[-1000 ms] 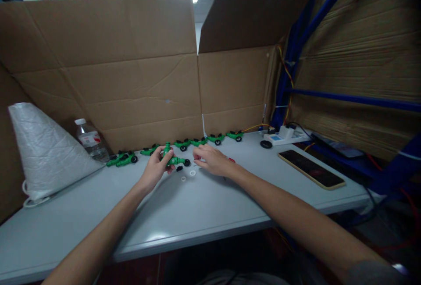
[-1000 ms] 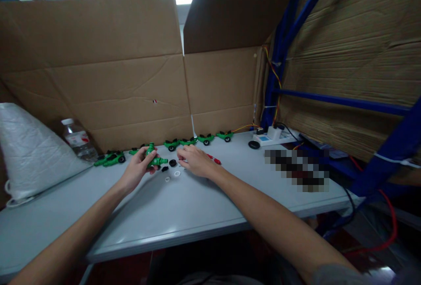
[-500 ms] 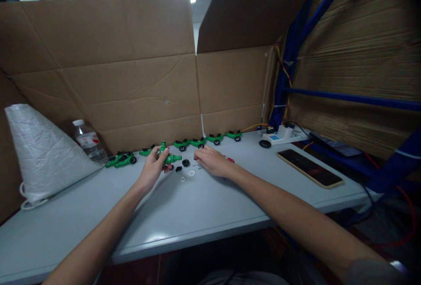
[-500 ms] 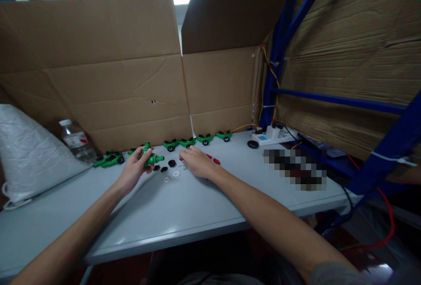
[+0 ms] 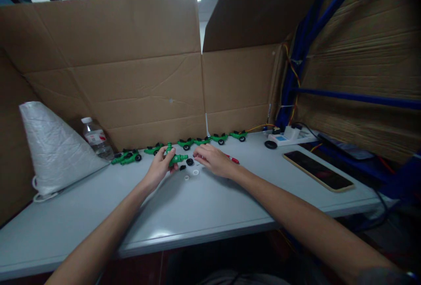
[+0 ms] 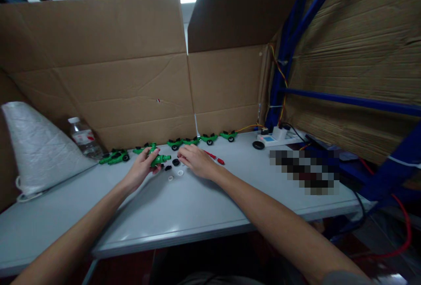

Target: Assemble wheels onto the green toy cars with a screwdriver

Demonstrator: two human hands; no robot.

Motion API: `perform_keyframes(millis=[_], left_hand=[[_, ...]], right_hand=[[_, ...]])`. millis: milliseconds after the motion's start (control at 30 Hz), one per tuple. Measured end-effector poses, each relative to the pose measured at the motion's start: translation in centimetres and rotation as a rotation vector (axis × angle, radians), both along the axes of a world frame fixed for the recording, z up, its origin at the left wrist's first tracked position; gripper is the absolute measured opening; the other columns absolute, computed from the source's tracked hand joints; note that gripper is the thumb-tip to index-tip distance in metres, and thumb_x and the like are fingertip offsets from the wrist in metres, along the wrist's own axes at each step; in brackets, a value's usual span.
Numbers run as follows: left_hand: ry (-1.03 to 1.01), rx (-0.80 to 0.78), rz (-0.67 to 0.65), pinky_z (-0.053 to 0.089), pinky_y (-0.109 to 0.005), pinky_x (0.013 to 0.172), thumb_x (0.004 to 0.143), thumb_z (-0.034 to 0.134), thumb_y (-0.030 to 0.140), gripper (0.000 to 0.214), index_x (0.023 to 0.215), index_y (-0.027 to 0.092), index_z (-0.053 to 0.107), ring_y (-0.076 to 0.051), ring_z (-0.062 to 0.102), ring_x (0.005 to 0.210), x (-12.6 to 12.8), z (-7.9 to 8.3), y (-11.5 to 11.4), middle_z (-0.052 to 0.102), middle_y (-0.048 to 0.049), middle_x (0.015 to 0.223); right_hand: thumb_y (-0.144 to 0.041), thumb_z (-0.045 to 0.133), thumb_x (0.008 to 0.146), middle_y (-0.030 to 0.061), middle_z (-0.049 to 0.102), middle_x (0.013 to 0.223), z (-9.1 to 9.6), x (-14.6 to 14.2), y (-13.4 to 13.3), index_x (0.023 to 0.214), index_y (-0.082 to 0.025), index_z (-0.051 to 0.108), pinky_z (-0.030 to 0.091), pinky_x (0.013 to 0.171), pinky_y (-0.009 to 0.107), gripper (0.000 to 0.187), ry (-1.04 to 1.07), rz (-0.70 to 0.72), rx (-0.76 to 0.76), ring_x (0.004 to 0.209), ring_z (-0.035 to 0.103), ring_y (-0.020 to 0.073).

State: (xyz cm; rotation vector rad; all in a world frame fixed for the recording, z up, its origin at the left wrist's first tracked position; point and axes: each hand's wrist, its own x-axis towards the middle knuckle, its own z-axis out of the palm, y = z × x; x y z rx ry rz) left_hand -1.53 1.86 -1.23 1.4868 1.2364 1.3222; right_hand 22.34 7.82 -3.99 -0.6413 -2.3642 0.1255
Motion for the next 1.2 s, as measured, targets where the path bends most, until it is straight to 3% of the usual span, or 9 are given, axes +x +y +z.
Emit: perform_keyframes(millis=[300, 633, 967, 1200], left_hand=[[0.021, 0.028, -0.017, 0.042, -0.021, 0.047, 0.092, 0.067, 0.062, 0.046, 0.102, 0.020, 0.049, -0.012, 0.055, 0.046, 0.1, -0.1, -0.1, 0.065, 0.0025, 0.059], [0.033, 0.079, -0.008, 0.052, -0.024, 0.051, 0.088, 0.073, 0.058, 0.047, 0.101, 0.020, 0.047, -0.015, 0.067, 0.057, 0.2, -0.2, 0.0, 0.066, 0.0026, 0.069], [0.029, 0.130, -0.052, 0.054, -0.023, 0.049, 0.086, 0.076, 0.056, 0.049, 0.102, 0.020, 0.047, -0.013, 0.070, 0.062, 0.4, -0.2, 0.0, 0.061, 0.0022, 0.089], [0.019, 0.117, -0.079, 0.054, -0.024, 0.051, 0.087, 0.077, 0.052, 0.046, 0.104, 0.020, 0.049, -0.013, 0.068, 0.060, 0.9, 0.1, -0.7, 0.061, 0.0029, 0.084]], right_hand=[[-0.027, 0.057, 0.107, 0.0073, 0.067, 0.105, 0.7, -0.9, -1.7, 0.109, -0.020, 0.063, 0.046, 0.089, 0.033, 0.009, 0.148, 0.093, 0.064, 0.100, 0.059, 0.0215], [-0.027, 0.059, 0.105, 0.0059, 0.068, 0.099, 0.4, -1.6, -2.0, 0.104, -0.020, 0.062, 0.047, 0.086, 0.032, 0.007, 0.233, 0.074, 0.105, 0.096, 0.062, 0.0206], [-0.030, 0.062, 0.104, 0.0045, 0.068, 0.095, 0.1, -1.5, -1.9, 0.099, -0.021, 0.061, 0.046, 0.082, 0.030, 0.011, 0.233, 0.061, 0.082, 0.091, 0.063, 0.0196], [-0.030, 0.067, 0.102, 0.0045, 0.070, 0.098, 0.3, -1.4, -2.2, 0.107, -0.021, 0.062, 0.049, 0.081, 0.029, 0.011, 0.254, 0.064, 0.006, 0.090, 0.067, 0.0188]])
